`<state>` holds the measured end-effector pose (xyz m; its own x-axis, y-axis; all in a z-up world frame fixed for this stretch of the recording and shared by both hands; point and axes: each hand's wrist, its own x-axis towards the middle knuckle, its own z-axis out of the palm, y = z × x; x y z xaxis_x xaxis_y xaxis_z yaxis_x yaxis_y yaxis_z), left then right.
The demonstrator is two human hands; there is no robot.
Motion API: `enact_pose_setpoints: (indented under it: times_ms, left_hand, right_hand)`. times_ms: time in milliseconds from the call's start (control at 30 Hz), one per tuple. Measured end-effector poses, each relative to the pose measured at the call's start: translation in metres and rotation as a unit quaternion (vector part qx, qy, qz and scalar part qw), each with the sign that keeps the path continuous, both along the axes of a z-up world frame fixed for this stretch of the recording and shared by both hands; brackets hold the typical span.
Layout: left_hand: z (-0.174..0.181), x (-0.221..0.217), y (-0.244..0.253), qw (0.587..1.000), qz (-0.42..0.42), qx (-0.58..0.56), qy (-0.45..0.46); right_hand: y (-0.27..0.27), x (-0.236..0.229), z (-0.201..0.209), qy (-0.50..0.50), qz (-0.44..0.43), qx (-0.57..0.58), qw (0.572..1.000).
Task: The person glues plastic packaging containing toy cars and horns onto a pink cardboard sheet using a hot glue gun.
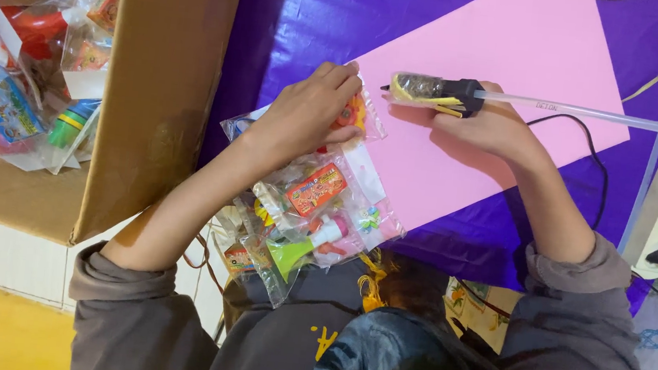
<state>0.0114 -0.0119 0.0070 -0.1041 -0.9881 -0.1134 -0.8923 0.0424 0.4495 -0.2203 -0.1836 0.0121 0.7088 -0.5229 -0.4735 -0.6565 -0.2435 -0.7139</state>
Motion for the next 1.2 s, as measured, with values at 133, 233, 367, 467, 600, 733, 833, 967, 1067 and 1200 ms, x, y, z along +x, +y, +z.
enact_pose_setpoints:
  times_ms: [133, 233, 367, 467, 600, 733, 833, 967, 1067, 1200]
  left_hand:
    - [-0.006, -0.005, -0.002, 1.000, 0.002, 0.008, -0.025]
    - [-0.021, -0.007, -0.005, 0.996, -0.012, -0.001, -0.091]
    - [-0.019, -0.008, -0.008, 0.996, -0.009, 0.000, -0.089]
    - [-0.022, -0.003, -0.011, 0.999, -0.012, -0.010, -0.047]
    - [-0.015, 0.004, -0.010, 0.995, 0.011, -0.026, 0.092]
    - [-0.010, 0.012, -0.020, 0.996, 0.020, 0.020, 0.086]
    - [-0.006, 0.018, -0.022, 0.990, 0.053, 0.064, 0.117]
    - [-0.009, 0.021, -0.023, 0.988, 0.052, 0.055, 0.138]
    - [-0.001, 0.023, -0.024, 0.985, 0.063, 0.051, 0.154]
    - [-0.003, 0.027, -0.025, 0.964, 0.134, 0.087, 0.214]
  right_hand:
    - [-0.006, -0.009, -0.016, -0.009, 0.004, 0.006, 1.000]
    - [-0.010, -0.012, -0.024, -0.022, 0.006, 0.005, 1.000]
    - [-0.002, -0.011, -0.013, 0.008, -0.004, -0.031, 0.999]
    - [-0.004, -0.019, -0.023, 0.011, -0.022, -0.039, 0.999]
    - [-0.003, -0.041, -0.037, -0.092, -0.019, -0.075, 0.993]
    - [0.000, -0.045, -0.024, -0.113, 0.003, -0.077, 0.991]
    - [0.003, -0.044, -0.015, -0.159, 0.037, -0.074, 0.984]
    - [0.011, -0.039, -0.006, -0.111, 0.038, -0.099, 0.988]
    - [0.015, -0.028, 0.003, -0.097, 0.055, -0.117, 0.987]
    - [0.022, -0.009, 0.013, -0.078, 0.090, -0.156, 0.981]
